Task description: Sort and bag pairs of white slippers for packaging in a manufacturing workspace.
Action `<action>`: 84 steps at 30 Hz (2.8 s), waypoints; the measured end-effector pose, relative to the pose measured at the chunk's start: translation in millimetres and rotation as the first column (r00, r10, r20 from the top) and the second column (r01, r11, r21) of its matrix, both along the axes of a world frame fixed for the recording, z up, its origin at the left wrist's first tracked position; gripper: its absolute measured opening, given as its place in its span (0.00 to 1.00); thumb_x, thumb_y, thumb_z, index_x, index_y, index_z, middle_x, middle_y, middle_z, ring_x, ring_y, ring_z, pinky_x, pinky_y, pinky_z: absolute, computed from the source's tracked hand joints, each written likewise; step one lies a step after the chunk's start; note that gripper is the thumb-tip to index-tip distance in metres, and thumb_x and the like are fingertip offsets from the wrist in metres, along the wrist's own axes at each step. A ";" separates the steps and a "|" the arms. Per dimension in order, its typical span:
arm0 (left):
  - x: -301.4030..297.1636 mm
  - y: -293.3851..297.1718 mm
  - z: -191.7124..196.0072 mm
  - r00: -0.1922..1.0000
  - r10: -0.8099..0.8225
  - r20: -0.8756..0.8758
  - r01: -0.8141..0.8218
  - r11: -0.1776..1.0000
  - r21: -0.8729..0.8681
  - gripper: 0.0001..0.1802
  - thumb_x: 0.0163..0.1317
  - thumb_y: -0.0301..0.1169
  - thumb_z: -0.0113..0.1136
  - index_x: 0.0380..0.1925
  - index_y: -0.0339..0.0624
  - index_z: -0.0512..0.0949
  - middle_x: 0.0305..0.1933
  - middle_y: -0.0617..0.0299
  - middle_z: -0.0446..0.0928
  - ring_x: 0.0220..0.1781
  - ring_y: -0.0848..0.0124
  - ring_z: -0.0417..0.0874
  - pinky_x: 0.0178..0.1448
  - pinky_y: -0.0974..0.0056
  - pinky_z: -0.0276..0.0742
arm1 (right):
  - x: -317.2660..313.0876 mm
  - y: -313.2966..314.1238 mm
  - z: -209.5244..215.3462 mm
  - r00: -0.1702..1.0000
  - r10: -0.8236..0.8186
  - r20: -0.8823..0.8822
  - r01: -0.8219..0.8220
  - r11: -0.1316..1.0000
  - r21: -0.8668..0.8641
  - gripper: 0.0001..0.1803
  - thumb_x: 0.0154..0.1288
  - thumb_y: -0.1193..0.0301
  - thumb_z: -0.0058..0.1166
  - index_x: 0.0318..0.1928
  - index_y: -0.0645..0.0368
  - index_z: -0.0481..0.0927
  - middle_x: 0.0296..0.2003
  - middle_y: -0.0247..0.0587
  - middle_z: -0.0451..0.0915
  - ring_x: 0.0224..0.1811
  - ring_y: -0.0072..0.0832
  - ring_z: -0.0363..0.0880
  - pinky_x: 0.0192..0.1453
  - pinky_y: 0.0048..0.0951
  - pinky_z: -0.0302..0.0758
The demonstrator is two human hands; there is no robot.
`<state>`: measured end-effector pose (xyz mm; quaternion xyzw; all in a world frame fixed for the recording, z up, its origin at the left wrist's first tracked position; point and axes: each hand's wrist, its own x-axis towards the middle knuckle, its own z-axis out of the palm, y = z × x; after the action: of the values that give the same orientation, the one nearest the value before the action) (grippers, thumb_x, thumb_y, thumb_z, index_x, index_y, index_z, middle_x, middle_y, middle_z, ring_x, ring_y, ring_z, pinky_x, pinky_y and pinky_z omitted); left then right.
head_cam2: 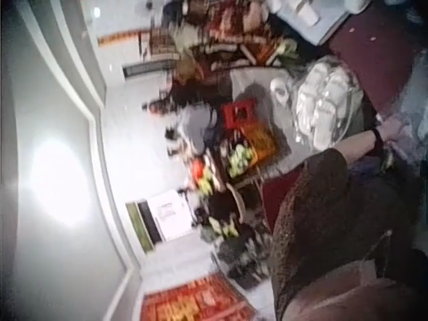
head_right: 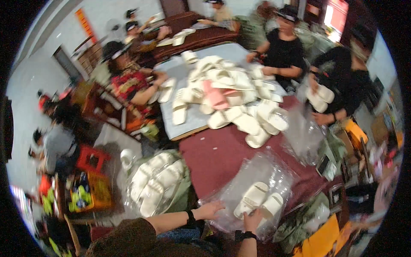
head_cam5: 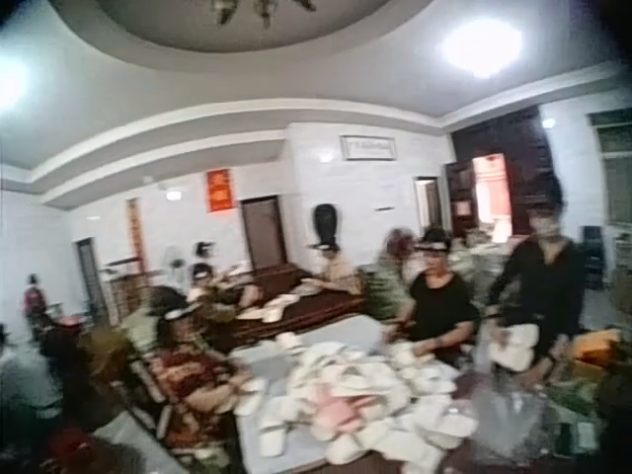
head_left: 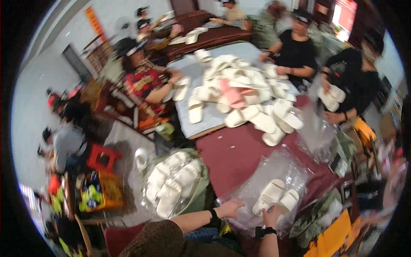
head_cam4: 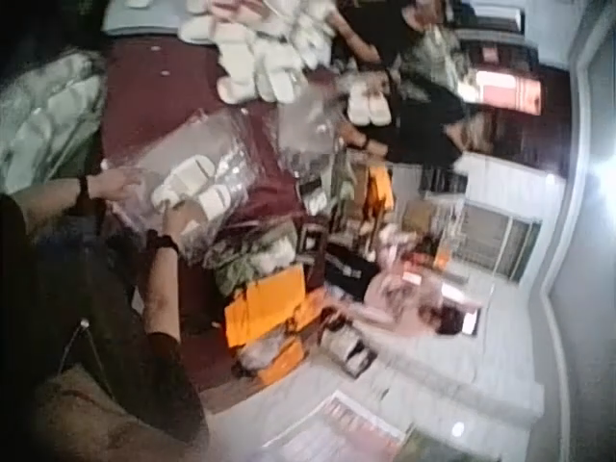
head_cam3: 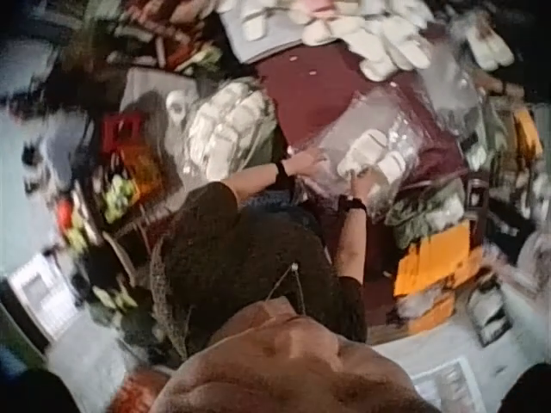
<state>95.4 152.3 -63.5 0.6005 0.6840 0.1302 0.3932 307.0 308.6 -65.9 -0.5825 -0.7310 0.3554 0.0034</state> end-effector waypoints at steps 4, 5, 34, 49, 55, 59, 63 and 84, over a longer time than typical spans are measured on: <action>-9.6 -62.9 48.1 0.893 0.416 0.172 -0.430 0.901 0.055 0.26 0.61 0.41 0.57 0.57 0.40 0.70 0.56 0.48 0.73 0.56 0.52 0.75 0.58 0.54 0.72 | 21.8 8.0 -41.8 0.989 0.076 -0.128 -0.064 0.994 0.094 0.32 0.45 0.67 0.67 0.50 0.70 0.70 0.50 0.60 0.73 0.56 0.53 0.68 0.62 0.47 0.63; -11.2 -97.4 63.0 0.783 0.580 0.224 -0.606 0.792 0.068 0.25 0.60 0.41 0.58 0.54 0.40 0.73 0.49 0.47 0.77 0.49 0.52 0.79 0.54 0.55 0.74 | 17.4 2.6 -39.2 0.963 0.075 -0.258 -0.065 0.997 0.048 0.30 0.45 0.70 0.66 0.49 0.71 0.70 0.47 0.59 0.74 0.54 0.52 0.70 0.60 0.46 0.64; -0.6 -706.9 117.7 -0.510 0.392 -0.765 -0.842 -0.409 0.352 0.52 0.45 0.52 0.71 0.68 0.51 0.57 0.72 0.41 0.51 0.75 0.45 0.44 0.74 0.39 0.35 | -92.3 -148.3 -9.6 0.739 0.609 -0.287 -0.574 0.793 0.205 0.17 0.60 0.74 0.52 0.50 0.66 0.74 0.45 0.49 0.77 0.45 0.39 0.75 0.50 0.37 0.71; 80.8 -795.5 75.1 -0.709 0.424 -0.563 -0.704 -0.483 0.521 0.21 0.62 0.46 0.54 0.54 0.55 0.74 0.50 0.56 0.75 0.57 0.55 0.70 0.65 0.50 0.62 | -172.8 -266.3 35.6 0.428 0.881 -0.201 -0.821 0.472 0.321 0.13 0.65 0.69 0.54 0.44 0.66 0.80 0.43 0.51 0.80 0.47 0.42 0.77 0.54 0.39 0.73; 156.2 -821.7 78.5 -0.721 0.288 -0.630 -0.646 -0.607 0.462 0.26 0.60 0.46 0.56 0.59 0.56 0.71 0.52 0.55 0.75 0.59 0.54 0.70 0.63 0.51 0.65 | -173.2 -289.9 44.3 0.382 0.908 -0.174 -0.856 0.418 0.303 0.14 0.65 0.67 0.54 0.46 0.63 0.81 0.45 0.51 0.80 0.49 0.44 0.76 0.56 0.40 0.73; 214.1 -839.4 82.2 -0.713 0.214 -0.668 -0.590 -0.698 0.406 0.28 0.58 0.47 0.59 0.58 0.54 0.70 0.53 0.54 0.74 0.58 0.55 0.71 0.62 0.51 0.66 | -167.2 -282.8 36.6 0.381 0.917 -0.120 -0.871 0.399 0.288 0.14 0.65 0.66 0.54 0.45 0.64 0.81 0.45 0.52 0.80 0.49 0.44 0.76 0.55 0.40 0.73; 268.5 -849.6 83.9 -0.756 0.172 -0.631 -0.479 -0.803 0.354 0.31 0.56 0.48 0.60 0.60 0.56 0.67 0.56 0.54 0.72 0.61 0.53 0.69 0.63 0.49 0.66 | -168.5 -265.5 29.3 0.362 0.921 -0.146 -0.873 0.390 0.293 0.13 0.65 0.67 0.55 0.43 0.64 0.81 0.43 0.53 0.80 0.48 0.44 0.77 0.55 0.41 0.73; 240.1 -732.7 16.8 -0.749 0.244 -0.616 -0.584 -0.683 0.439 0.45 0.51 0.32 0.59 0.67 0.30 0.50 0.68 0.22 0.46 0.69 0.32 0.51 0.72 0.44 0.51 | -228.9 -245.8 35.6 0.312 0.888 -0.339 -0.857 0.417 0.303 0.06 0.57 0.73 0.57 0.34 0.61 0.82 0.32 0.46 0.80 0.33 0.38 0.80 0.39 0.34 0.76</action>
<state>335.6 -580.4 -46.6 -0.5217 0.8492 0.0021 -0.0822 78.1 62.8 -30.3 0.0051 -0.9164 0.4002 -0.0002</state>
